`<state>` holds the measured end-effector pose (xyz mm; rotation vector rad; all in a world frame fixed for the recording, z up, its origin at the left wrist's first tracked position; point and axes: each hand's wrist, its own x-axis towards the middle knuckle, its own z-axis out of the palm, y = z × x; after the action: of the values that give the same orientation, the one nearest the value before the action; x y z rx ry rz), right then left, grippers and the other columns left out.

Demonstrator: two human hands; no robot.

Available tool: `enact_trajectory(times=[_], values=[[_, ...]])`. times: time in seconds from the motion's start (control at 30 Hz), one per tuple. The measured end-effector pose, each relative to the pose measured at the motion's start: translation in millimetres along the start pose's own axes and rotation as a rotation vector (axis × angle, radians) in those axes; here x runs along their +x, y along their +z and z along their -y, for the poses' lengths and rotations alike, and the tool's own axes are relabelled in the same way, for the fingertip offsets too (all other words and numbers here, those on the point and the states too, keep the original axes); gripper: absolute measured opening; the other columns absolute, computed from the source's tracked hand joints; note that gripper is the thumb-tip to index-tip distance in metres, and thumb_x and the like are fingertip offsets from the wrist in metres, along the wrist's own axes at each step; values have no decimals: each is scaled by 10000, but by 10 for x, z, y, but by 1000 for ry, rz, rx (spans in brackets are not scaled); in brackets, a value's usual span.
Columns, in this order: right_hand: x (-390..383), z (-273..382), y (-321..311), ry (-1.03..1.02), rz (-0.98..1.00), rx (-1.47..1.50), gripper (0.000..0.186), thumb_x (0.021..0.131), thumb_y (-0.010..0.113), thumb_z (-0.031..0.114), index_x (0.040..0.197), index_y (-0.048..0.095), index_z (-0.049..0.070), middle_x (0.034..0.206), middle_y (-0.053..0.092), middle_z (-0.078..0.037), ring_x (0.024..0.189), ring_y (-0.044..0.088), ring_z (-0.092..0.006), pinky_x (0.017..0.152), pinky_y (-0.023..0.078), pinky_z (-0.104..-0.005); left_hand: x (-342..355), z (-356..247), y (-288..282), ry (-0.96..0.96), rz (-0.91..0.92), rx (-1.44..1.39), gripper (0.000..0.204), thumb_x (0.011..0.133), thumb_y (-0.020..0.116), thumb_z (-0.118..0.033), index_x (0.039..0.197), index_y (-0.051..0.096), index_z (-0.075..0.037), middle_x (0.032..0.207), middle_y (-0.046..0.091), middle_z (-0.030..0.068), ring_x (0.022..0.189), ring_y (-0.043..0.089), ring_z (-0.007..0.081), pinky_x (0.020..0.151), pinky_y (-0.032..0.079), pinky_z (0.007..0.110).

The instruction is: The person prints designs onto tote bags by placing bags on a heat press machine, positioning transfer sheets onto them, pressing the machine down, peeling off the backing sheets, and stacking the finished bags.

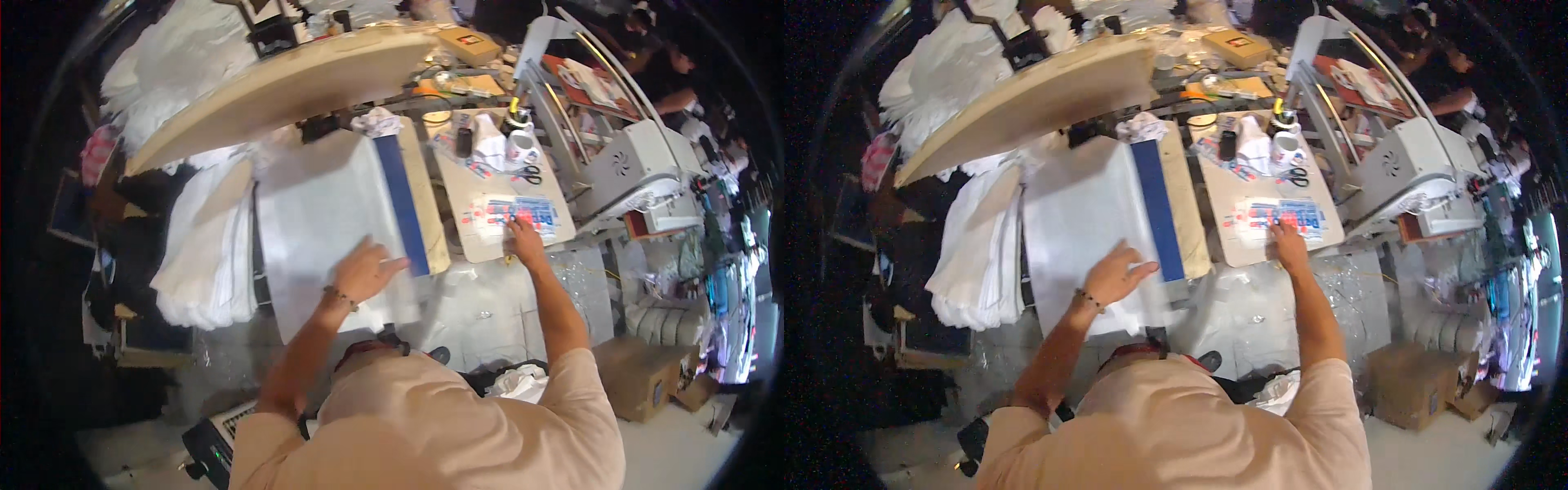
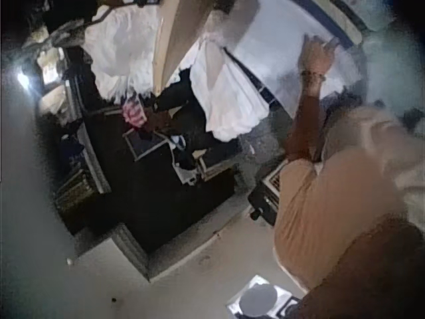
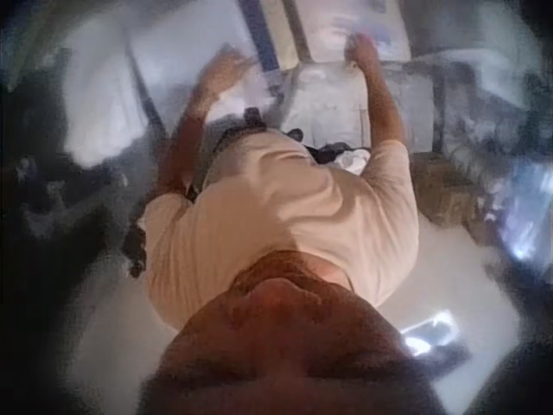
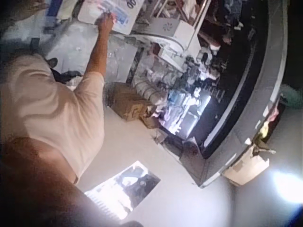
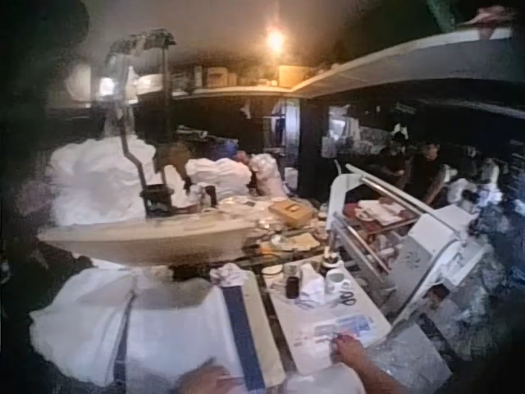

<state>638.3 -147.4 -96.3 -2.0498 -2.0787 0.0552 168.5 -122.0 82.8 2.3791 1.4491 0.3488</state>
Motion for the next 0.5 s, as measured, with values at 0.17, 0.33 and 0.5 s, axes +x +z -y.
enact_trajectory(times=[0.17, 0.33, 0.5], values=[[20, 10, -20, 8, -86, 183, 359, 906, 586, 91, 1261, 605, 38, 1350, 571, -234, 1217, 572, -386, 1009, 480, -447, -410, 1238, 362, -119, -535, 126, 475, 861, 745, -399, 1146, 661, -30, 1088, 678, 200, 1153, 599, 411, 1019, 470, 469], [31, -93, -65, 38, -125, 178, 243, 908, 586, 127, 1108, 651, 4, 1170, 656, -221, 1065, 630, -407, 894, 516, -466, -1109, 1739, 182, -704, -441, 110, 607, 780, 819, -440, 1141, 633, 12, 1068, 682, 199, 1076, 634, 377, 894, 506, 474], [184, -62, -66, 143, -362, 389, 191, 904, 654, 128, 1028, 681, -14, 960, 693, -247, 881, 670, -428, 777, 522, -455, -1686, 1859, 234, -728, -541, -394, 466, 849, 785, -350, 1084, 648, 29, 861, 675, 74, 765, 630, 173, 699, 500, 328]])
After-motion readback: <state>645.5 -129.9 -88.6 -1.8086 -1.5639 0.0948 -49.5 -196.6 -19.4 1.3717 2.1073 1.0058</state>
